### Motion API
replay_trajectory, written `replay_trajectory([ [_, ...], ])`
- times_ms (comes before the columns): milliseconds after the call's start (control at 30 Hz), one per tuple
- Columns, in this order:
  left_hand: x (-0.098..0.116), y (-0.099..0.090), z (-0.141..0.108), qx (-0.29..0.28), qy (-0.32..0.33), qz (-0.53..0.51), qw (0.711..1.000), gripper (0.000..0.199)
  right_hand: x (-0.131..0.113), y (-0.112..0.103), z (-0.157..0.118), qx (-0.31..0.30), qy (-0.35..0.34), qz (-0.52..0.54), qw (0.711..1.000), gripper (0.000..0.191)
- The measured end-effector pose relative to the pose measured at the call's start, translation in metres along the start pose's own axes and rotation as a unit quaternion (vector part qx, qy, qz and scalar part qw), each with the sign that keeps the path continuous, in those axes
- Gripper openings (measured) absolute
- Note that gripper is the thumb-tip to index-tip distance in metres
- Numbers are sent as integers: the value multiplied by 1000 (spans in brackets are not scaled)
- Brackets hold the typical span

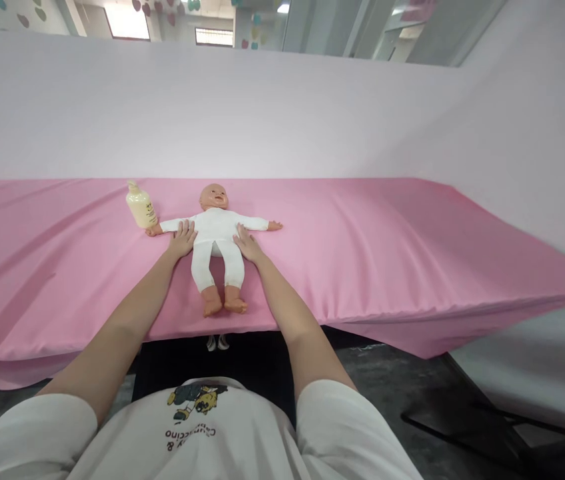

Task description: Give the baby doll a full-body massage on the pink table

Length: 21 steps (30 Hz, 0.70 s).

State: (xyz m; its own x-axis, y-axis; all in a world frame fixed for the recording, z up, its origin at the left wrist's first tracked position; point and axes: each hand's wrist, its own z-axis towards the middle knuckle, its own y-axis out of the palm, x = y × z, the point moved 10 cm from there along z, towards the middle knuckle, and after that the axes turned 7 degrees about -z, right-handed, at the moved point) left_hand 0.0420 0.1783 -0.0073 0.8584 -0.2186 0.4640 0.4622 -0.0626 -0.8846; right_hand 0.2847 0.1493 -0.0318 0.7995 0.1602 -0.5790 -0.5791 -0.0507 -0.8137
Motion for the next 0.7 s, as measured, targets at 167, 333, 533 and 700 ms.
replay_trajectory([
  [167, 27, 14, -33, -64, 117, -71, 988, 76, -31, 9, -42, -22, -120, 77, 990, 108],
  [333, 50, 28, -81, -121, 253, -86, 956, 94, -46, 17, -70, -40, -193, 51, 979, 102],
  [533, 39, 29, -120, -160, 292, -76, 940, 113, -29, 24, -99, -34, -165, 32, 985, 89],
  [700, 7, 12, -90, -132, 213, -7, 968, 88, -12, 12, -95, -29, -108, -23, 993, 81],
])
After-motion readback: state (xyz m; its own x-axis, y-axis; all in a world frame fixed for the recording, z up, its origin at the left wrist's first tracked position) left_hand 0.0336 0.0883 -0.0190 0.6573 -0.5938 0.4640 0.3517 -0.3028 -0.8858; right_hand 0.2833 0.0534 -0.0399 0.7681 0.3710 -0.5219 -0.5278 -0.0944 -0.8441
